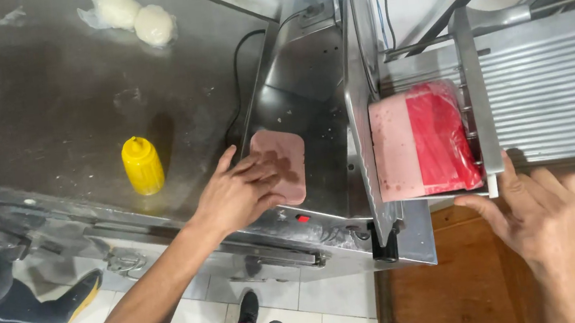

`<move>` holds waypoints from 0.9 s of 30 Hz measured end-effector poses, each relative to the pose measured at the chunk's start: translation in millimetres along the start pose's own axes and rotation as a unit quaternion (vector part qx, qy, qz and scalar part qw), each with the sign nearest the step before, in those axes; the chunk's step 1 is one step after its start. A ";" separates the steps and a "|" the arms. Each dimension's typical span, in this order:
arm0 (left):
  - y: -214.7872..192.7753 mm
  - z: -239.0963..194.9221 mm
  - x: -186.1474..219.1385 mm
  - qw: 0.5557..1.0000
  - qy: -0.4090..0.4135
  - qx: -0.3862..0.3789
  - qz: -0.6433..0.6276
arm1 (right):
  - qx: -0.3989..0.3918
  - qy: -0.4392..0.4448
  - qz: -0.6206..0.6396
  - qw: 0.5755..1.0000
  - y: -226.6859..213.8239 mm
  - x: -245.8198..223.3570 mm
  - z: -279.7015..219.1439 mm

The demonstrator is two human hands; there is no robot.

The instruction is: Slicing meat using a deli slicer in a kitchen setting.

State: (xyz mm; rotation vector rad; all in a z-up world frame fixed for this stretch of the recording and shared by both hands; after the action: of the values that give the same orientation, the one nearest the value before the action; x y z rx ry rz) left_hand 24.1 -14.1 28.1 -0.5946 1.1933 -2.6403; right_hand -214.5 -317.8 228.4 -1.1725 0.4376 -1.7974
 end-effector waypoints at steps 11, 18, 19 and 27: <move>46.1 120.8 -20.8 0.973 -0.060 0.034 -0.219 | -0.010 -0.007 0.014 1.000 20.2 11.7 31.6; 78.6 170.7 -15.6 0.904 -0.142 0.070 -0.398 | -0.007 -0.014 0.001 1.000 54.8 31.5 47.2; 86.5 175.5 -15.4 0.903 -0.143 0.069 -0.398 | -0.008 -0.014 0.001 1.000 58.5 33.8 50.9; 119.6 186.8 -29.8 0.828 -0.182 0.083 -0.524 | -0.025 -0.006 -0.046 0.999 82.7 45.9 72.3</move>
State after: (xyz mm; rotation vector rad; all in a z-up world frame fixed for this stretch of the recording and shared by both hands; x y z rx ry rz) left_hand 131.5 -210.0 41.4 -2.0867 0.5393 -3.0701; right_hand -117.1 -386.3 230.3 -1.2548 0.4291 -1.8655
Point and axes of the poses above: each hand's wrist, its own z-axis towards the middle knuckle, its own y-axis out of the palm, x = y × z, the point moved 2 cm from there along z, towards the middle knuckle, and after that the axes turned 1 degree about z, right-handed, at the moved point
